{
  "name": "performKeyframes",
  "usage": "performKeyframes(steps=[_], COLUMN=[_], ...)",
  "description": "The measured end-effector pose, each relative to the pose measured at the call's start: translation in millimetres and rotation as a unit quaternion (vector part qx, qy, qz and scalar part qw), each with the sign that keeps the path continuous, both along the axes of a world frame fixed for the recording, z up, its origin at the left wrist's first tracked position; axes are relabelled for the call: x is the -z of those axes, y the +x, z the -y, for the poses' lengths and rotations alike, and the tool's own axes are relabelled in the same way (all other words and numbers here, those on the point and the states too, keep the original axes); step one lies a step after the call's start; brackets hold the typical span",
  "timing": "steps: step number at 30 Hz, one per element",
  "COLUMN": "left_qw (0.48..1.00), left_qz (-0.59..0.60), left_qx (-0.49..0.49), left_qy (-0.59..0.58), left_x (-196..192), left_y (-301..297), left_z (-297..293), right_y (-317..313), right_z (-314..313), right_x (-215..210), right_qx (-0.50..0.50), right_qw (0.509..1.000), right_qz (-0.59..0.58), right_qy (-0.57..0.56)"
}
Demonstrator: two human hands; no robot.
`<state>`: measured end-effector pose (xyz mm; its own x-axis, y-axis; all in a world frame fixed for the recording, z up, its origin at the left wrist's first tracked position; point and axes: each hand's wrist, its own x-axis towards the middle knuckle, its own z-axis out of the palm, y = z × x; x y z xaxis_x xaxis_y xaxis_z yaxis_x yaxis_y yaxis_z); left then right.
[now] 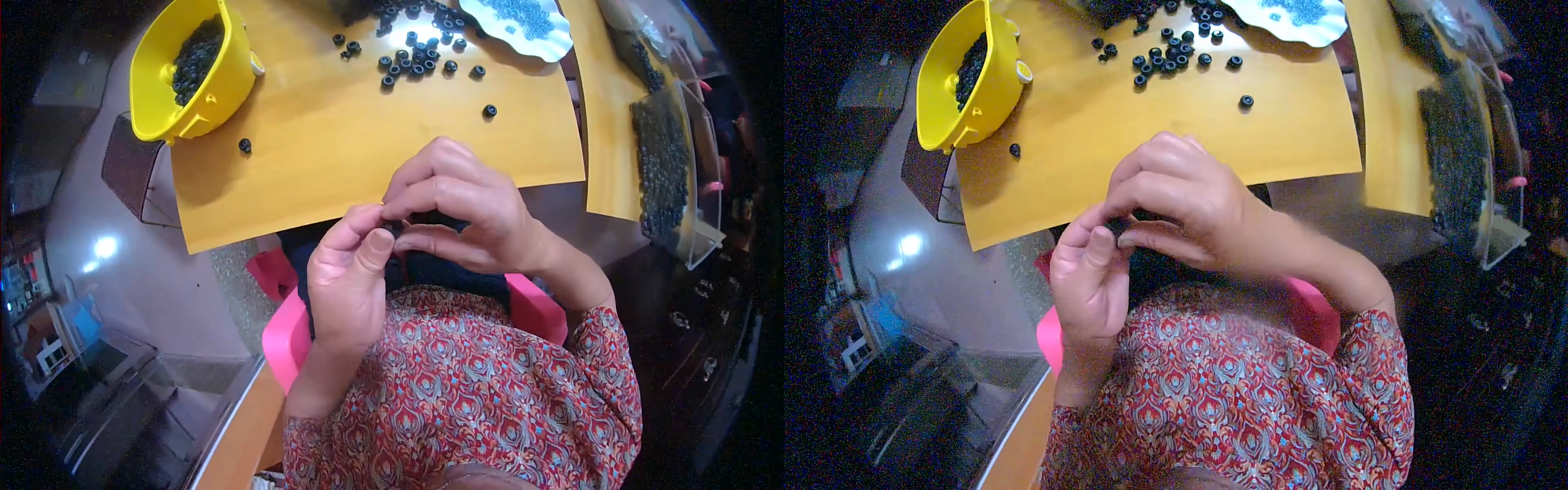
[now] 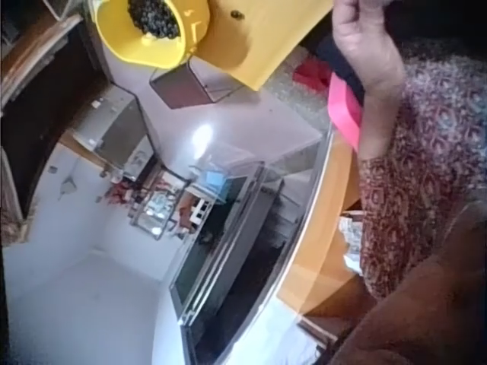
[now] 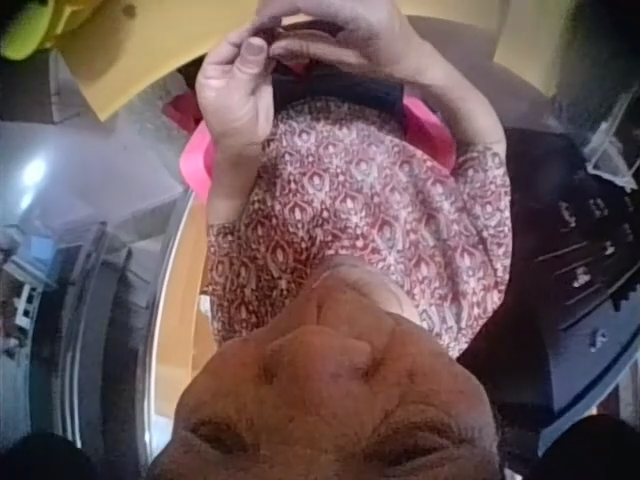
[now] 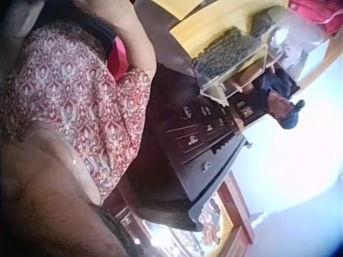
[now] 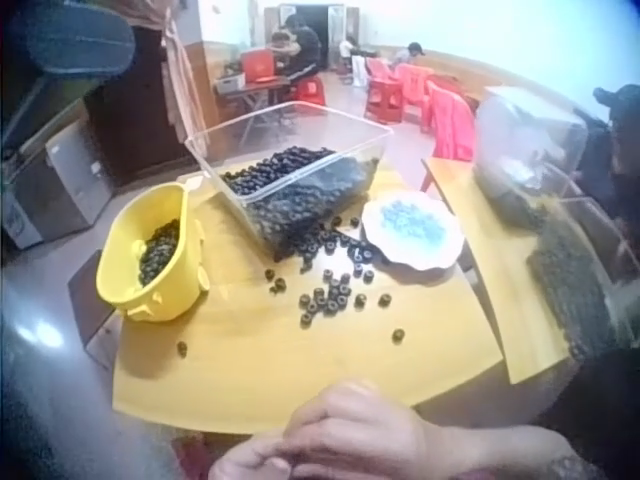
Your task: Assembling small hardware components by hand at a workbench.
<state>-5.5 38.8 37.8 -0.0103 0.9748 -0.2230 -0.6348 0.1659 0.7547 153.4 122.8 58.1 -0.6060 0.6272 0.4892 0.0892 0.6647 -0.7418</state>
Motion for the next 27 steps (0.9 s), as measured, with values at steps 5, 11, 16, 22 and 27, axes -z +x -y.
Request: performKeyframes(steps=[5, 11, 16, 22, 27], left_qw=[0.995, 0.999, 0.999, 0.998, 0.972], left_qz=[0.097, 0.029, 0.011, -0.05, -0.209], left_qx=[0.025, 0.031, 0.044, 0.041, -0.011], left_qy=[0.006, 0.014, 0.015, 0.018, 0.109], left_x=[-1.9, 2.7, 7.2, 2.6, -3.1], left_y=[0.6, -4.7, -7.9, -8.4, -9.5], left_z=[5.0, 7.3, 8.7, 7.9, 7.4], right_y=[5.1, 3.2, 1.5, -1.4, 0.3], right_z=[5.9, 9.2, 8.5, 9.6, 12.8], right_x=[9.7, 11.4, 11.6, 17.6, 22.0], right_qx=[-0.046, -0.038, -0.039, -0.027, -0.054], right_qw=[0.991, 0.991, 0.996, 0.996, 0.984], right_qz=[-0.054, -0.051, -0.04, -0.071, -0.101], right_qy=[-0.111, -0.117, -0.063, -0.038, -0.14])
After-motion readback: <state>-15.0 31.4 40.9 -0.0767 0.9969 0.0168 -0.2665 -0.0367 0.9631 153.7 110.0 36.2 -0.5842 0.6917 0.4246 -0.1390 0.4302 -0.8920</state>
